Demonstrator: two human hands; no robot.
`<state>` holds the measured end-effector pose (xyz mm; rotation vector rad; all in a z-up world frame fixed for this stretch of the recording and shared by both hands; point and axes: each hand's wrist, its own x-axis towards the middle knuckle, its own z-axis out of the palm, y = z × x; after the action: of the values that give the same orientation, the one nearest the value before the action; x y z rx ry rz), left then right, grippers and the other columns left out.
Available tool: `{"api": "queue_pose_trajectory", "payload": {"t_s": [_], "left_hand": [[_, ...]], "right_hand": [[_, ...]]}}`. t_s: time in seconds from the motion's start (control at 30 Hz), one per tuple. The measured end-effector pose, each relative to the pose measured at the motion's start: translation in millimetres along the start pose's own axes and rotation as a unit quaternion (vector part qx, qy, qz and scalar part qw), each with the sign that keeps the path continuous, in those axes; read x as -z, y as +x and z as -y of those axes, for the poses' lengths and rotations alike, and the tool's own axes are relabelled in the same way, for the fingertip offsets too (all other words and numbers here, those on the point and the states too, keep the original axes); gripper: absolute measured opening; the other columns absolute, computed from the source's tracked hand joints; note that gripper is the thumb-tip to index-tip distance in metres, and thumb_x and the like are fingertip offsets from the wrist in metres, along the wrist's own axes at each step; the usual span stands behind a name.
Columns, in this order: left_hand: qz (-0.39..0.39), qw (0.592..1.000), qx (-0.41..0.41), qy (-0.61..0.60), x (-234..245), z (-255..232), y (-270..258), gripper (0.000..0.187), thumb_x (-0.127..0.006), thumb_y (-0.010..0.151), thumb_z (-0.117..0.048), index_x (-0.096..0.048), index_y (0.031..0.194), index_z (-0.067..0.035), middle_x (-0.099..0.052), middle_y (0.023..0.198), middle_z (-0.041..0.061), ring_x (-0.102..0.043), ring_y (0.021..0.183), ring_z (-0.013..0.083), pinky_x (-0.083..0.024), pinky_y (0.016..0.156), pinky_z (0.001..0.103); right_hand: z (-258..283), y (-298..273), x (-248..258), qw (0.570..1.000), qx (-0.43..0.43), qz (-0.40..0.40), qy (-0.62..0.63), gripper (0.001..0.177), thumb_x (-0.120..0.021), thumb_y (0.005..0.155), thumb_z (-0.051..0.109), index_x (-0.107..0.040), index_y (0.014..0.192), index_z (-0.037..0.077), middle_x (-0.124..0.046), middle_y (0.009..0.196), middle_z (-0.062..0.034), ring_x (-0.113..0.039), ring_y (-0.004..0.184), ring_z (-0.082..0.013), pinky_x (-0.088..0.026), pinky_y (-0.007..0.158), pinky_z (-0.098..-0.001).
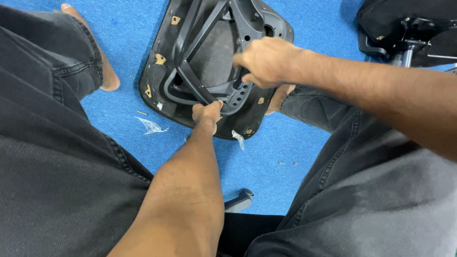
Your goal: The person sits on the floor and uses a screwdriver to attach a metal frame to a black chair seat. They align the parts, insert screws, and tighten them to secure the frame to the seat.
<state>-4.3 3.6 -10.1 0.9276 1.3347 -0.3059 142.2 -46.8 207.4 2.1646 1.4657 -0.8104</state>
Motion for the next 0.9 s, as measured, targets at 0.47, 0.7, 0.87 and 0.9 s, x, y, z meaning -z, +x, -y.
{"api": "queue_pose_trajectory", "payload": {"t_s": [0.47, 0.7, 0.87, 0.9], "left_hand": [[0.011, 1.000, 0.009, -0.011, 2, 5, -1, 0.058, -0.083, 0.076, -0.007, -0.057, 0.126, 0.008, -0.065, 0.127, 0.020, -0.072, 0.104, 0.0296, -0.066, 0.078, 0.040], [0.014, 1.000, 0.010, -0.021, 1, 6, 4, 0.058, -0.083, 0.077, -0.006, -0.056, 0.127, 0.008, -0.064, 0.127, 0.019, -0.071, 0.104, 0.0303, -0.066, 0.079, 0.042], [0.023, 0.999, 0.015, -0.026, 3, 8, 11, 0.058, -0.082, 0.077, -0.005, -0.056, 0.127, 0.008, -0.063, 0.128, 0.019, -0.071, 0.105, 0.0307, -0.066, 0.080, 0.043], [0.028, 0.999, 0.018, -0.029, 3, 8, 11, 0.058, -0.082, 0.077, -0.005, -0.056, 0.127, 0.008, -0.063, 0.128, 0.019, -0.071, 0.105, 0.0308, -0.066, 0.080, 0.044]], "right_hand": [[16, 23, -21, 0.977, -0.169, 0.089, 0.098, 0.043, -0.075, 0.084, 0.028, -0.070, 0.115, 0.000, -0.069, 0.104, -0.0263, -0.069, 0.090, -0.0413, -0.057, 0.082, -0.0489], [20, 22, -23, 0.720, -0.382, 0.255, 0.521, 0.040, -0.062, 0.100, 0.042, -0.070, 0.116, 0.006, -0.057, 0.090, -0.0090, -0.033, 0.050, -0.0124, -0.062, 0.087, -0.0592], [9, 1, -24, 0.985, -0.080, 0.006, 0.156, 0.033, -0.076, 0.078, 0.018, -0.073, 0.106, 0.001, -0.071, 0.094, -0.0174, -0.071, 0.083, -0.0353, -0.059, 0.079, -0.0483], [6, -3, -25, 0.995, 0.035, -0.068, 0.069, 0.038, -0.081, 0.071, 0.019, -0.073, 0.106, 0.006, -0.072, 0.095, -0.0177, -0.070, 0.089, -0.0384, -0.057, 0.078, -0.0467]]}}
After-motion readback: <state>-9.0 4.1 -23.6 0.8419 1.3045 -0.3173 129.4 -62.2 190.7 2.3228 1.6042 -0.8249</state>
